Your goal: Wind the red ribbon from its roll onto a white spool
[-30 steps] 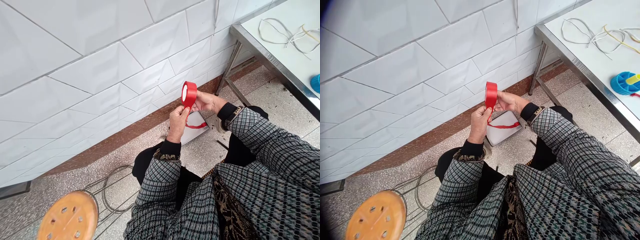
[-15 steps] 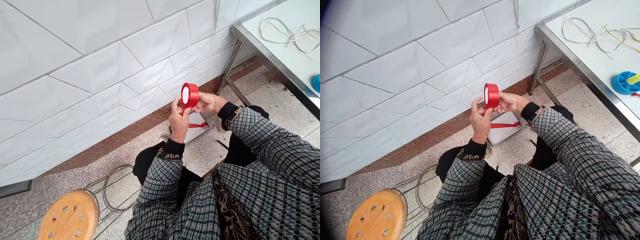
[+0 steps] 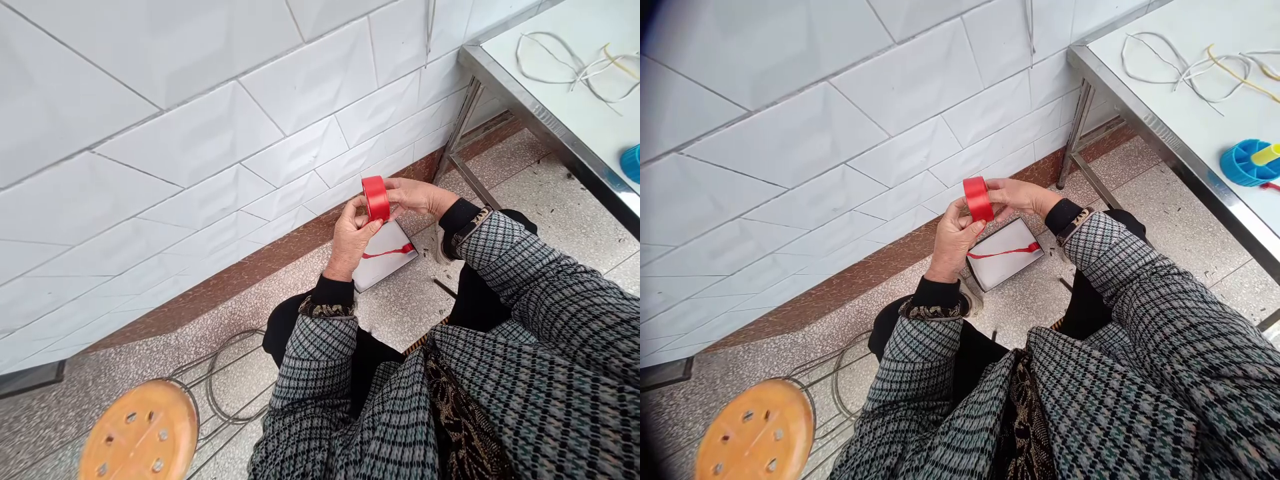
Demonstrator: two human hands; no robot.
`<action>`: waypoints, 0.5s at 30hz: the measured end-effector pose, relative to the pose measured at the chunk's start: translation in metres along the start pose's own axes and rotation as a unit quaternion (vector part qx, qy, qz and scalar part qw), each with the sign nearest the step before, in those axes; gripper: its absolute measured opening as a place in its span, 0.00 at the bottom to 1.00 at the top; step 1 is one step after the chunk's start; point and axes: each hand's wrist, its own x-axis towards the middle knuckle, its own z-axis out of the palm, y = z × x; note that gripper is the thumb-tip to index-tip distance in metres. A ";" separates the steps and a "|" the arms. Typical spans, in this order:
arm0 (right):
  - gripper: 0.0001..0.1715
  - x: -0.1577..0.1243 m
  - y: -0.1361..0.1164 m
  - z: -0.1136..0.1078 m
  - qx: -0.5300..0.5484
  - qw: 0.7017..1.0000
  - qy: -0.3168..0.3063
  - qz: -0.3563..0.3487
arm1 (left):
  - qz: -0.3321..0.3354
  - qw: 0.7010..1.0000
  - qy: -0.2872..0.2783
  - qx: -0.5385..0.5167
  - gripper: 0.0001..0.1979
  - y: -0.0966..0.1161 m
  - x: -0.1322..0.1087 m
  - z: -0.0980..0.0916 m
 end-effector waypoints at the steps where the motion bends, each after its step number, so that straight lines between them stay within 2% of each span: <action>1: 0.15 -0.001 -0.001 -0.002 -0.029 0.999 0.010 -0.029 | -0.013 1.000 -0.009 -0.012 0.27 0.001 0.000 -0.002; 5: 0.14 0.002 0.002 -0.007 -0.145 0.983 0.048 -0.104 | -0.046 0.998 -0.024 -0.042 0.30 0.000 -0.002 -0.005; 8: 0.12 0.010 0.010 -0.009 -0.202 0.963 0.131 -0.117 | -0.033 0.999 0.018 -0.037 0.27 -0.005 -0.002 0.001; 11: 0.12 0.020 0.017 -0.009 -0.161 0.962 0.205 -0.083 | 0.007 0.995 0.096 -0.007 0.20 -0.011 -0.001 0.009; 15: 0.09 0.025 0.018 -0.002 -0.065 0.979 0.195 -0.004 | 0.029 0.989 0.142 0.004 0.17 -0.012 0.001 0.016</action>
